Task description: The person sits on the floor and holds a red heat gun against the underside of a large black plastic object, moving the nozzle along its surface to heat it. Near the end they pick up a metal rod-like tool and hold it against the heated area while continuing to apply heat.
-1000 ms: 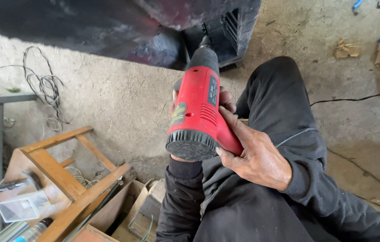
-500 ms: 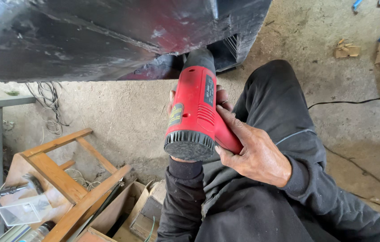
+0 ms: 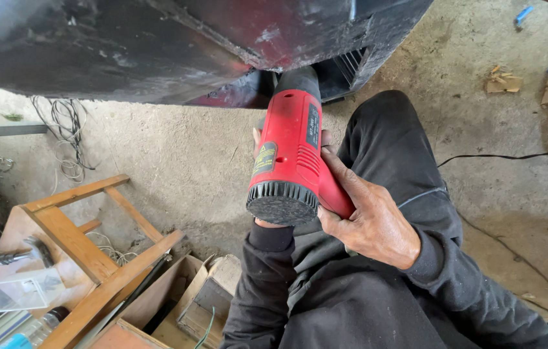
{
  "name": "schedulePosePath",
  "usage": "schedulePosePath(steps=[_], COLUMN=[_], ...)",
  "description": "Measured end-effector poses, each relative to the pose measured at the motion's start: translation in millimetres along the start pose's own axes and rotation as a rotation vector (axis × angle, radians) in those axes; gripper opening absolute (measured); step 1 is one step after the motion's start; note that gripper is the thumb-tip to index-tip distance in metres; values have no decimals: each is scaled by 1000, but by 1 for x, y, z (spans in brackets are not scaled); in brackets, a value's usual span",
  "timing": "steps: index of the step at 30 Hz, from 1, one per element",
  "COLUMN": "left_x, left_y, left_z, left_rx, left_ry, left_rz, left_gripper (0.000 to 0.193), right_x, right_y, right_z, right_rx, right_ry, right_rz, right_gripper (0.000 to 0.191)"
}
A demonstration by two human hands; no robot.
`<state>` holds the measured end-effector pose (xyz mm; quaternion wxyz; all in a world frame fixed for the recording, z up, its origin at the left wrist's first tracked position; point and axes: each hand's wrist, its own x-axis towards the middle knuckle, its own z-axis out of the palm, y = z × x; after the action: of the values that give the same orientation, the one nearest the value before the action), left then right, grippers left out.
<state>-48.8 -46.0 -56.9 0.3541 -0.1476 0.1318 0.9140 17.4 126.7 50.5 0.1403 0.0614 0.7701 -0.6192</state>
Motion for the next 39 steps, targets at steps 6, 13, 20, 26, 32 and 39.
schedulePosePath(steps=[6,13,20,26,32,39], left_x=[-9,3,-2,-41,-50,-48], left_y=[-34,-45,-39,-51,-45,-37], left_z=[-64,-75,-81,-66,6,53], left_rx=[1088,1270,1252,823,1093,804], left_ry=[177,226,177,86,80,-28], left_rz=[465,599,576,459,451,271], left_gripper=[71,65,61,58,54,58], right_x=[0,1,2,2,5,8], right_y=[0,-3,0,2,-1,-6], right_z=[1,5,5,4,2,-2], right_rx=[7,18,33,29,86,26], right_ry=[-9,-20,-14,2,-2,18], right_rz=[-38,54,-12,-113,-45,-50], right_gripper=[84,85,84,83,88,91])
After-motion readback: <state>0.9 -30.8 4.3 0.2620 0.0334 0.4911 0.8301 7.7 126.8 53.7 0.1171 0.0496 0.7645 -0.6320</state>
